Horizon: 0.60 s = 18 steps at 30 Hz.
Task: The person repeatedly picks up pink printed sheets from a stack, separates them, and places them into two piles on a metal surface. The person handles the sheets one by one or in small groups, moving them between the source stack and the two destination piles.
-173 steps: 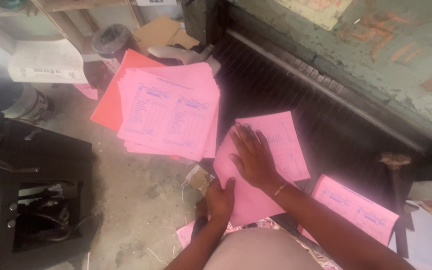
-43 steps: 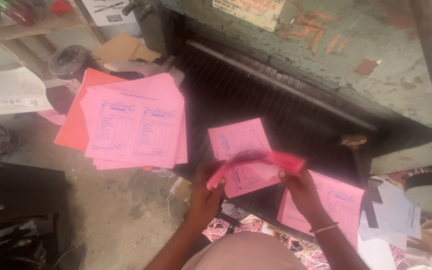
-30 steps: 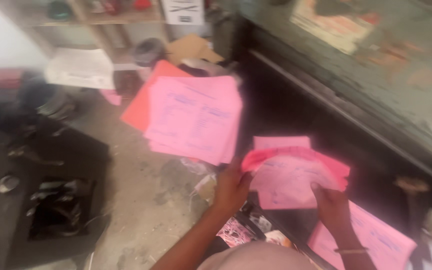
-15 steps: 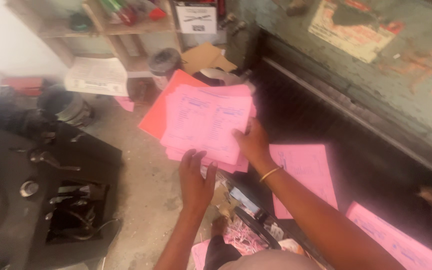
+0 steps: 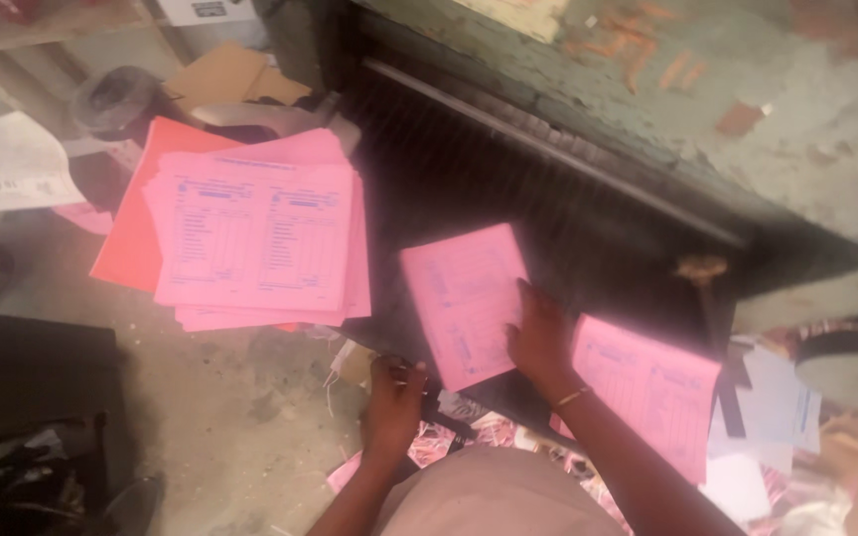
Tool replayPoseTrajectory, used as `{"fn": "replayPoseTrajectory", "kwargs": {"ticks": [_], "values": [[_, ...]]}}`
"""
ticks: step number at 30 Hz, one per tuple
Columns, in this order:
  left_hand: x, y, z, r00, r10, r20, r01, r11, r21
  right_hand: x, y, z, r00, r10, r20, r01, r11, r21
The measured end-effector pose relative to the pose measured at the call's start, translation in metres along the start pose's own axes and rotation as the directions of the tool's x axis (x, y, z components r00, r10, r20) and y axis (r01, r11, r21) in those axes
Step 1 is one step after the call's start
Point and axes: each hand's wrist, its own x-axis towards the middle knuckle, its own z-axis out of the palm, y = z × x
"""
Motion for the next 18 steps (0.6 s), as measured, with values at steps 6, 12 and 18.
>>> {"fn": "replayPoseTrajectory", "kwargs": {"ticks": [6,12,18], "values": [[0.01,-0.022,0.0,0.999,0.036,0.025,-0.034,0.998,-0.053,-0.038,-0.04,0.002,0.994,-0.005,0.112,-0.018,0.979,0.205],[0.001,0.001,-0.019,0.907,0.257,0.333,-0.257,0.965,-0.044,-0.039,-0.018,-0.023,0.92,0.246,0.305,-0.392,0.543,0.743],[0.022,0.051,0.007,0.848,0.433,0.305,-0.461,0.887,0.021,-0.045,-0.006,-0.066,0.984,0.14,0.112,-0.151,0.307,0.94]]}}
